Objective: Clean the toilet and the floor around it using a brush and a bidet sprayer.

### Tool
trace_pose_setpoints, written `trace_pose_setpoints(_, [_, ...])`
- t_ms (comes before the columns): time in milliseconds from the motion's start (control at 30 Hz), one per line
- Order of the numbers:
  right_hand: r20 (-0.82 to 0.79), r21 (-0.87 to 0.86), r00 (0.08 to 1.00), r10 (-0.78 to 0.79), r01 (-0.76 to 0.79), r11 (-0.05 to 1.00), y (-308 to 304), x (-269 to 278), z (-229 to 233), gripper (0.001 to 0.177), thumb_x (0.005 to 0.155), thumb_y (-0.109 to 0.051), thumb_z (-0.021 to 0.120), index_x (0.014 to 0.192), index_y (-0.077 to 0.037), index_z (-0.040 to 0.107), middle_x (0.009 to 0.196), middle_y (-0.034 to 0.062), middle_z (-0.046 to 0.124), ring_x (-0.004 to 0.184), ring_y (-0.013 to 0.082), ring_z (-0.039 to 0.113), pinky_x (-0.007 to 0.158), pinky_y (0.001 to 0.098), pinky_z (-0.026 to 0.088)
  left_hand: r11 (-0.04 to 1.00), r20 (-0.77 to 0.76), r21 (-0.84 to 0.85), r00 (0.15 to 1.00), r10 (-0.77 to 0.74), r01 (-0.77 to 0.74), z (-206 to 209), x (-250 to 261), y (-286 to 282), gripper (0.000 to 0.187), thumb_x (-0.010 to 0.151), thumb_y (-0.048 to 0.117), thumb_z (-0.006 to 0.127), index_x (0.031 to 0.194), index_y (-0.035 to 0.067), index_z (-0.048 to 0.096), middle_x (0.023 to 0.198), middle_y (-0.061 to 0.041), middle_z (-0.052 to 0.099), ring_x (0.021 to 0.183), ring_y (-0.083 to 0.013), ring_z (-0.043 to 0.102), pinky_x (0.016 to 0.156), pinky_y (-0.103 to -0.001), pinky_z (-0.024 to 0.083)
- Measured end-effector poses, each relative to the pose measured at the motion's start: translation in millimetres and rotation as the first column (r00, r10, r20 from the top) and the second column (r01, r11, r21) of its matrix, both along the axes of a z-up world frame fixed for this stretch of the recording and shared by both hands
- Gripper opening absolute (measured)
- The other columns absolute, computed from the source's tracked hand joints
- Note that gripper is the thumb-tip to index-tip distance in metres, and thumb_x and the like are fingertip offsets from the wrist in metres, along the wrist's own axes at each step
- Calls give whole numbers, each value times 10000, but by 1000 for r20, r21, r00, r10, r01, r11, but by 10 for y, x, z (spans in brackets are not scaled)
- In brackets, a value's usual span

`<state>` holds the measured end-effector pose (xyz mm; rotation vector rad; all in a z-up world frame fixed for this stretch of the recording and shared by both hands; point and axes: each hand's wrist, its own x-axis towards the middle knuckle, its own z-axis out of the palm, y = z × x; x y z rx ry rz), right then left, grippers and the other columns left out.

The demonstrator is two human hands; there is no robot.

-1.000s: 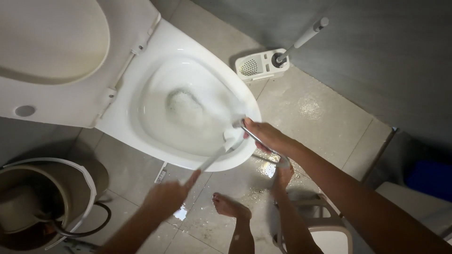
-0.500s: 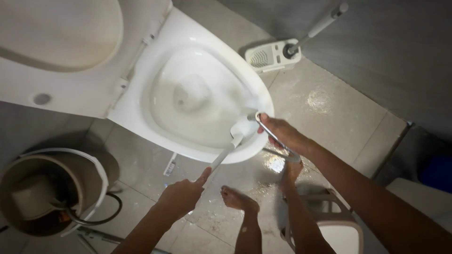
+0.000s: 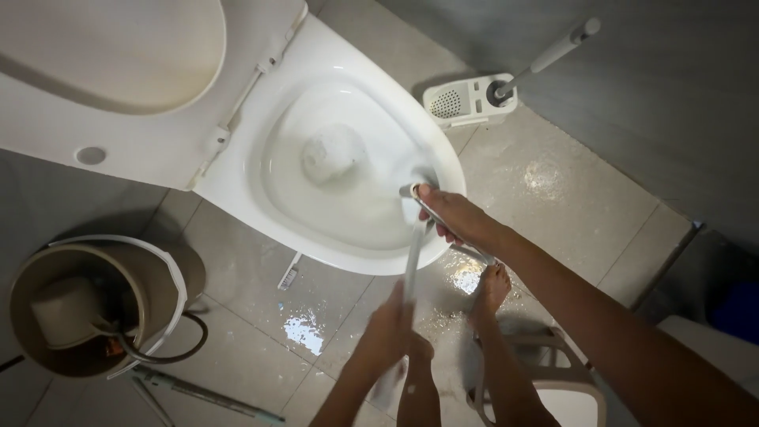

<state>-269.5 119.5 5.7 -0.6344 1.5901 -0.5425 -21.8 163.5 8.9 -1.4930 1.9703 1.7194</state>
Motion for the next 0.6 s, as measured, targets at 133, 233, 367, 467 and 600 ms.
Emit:
trace_pose_setpoints(133, [67,60,996,60,-64,996,12,-125,5,840,872,-822,337,921,-52,670,578,16,482,465,125,482,429,284,399,979,136,195,990,26,-52,-30,173,-210,392,1030,322,470,1380,146,466,933,-185,697,743,-363,687,672,-518,567])
trace_pose_setpoints(233, [69,54,997,32,-36,998,1,-172,45,844,863,-825,329,914,-51,663,576,19,495,455,124,496,412,273,396,993,72,-102,996,-55,62,-1042,-122,-611,361,1056,333,464,1171,8,570,863,-250,709,764,-382,716,713,-507,575])
trace_pose_setpoints(367, [40,-3,999,26,-26,1000,-34,-331,128,817,912,-790,285,927,-58,649,595,13,511,473,113,522,423,262,418,761,98,218,790,606,-611,-601,-732,-1387,295,1024,209,441,1221,-6,482,796,-297,636,626,-419,648,645,-601,540])
trace_pose_setpoints(467, [-8,55,989,145,-144,988,-83,-468,105,806,926,-752,210,943,-95,677,593,22,534,471,121,528,441,262,476,780,140,250,819,557,-573,-479,-547,-1175,440,1055,253,446,1331,-90,471,766,-296,576,619,-419,589,636,-599,501])
trace_pose_setpoints(600, [38,14,993,115,-116,993,-131,-602,138,808,951,-745,224,947,-51,637,602,43,517,475,139,542,449,290,474,998,209,-44,977,-44,55,-831,-32,-382,605,1030,302,463,1518,-13,294,922,-230,699,821,-347,721,733,-472,594])
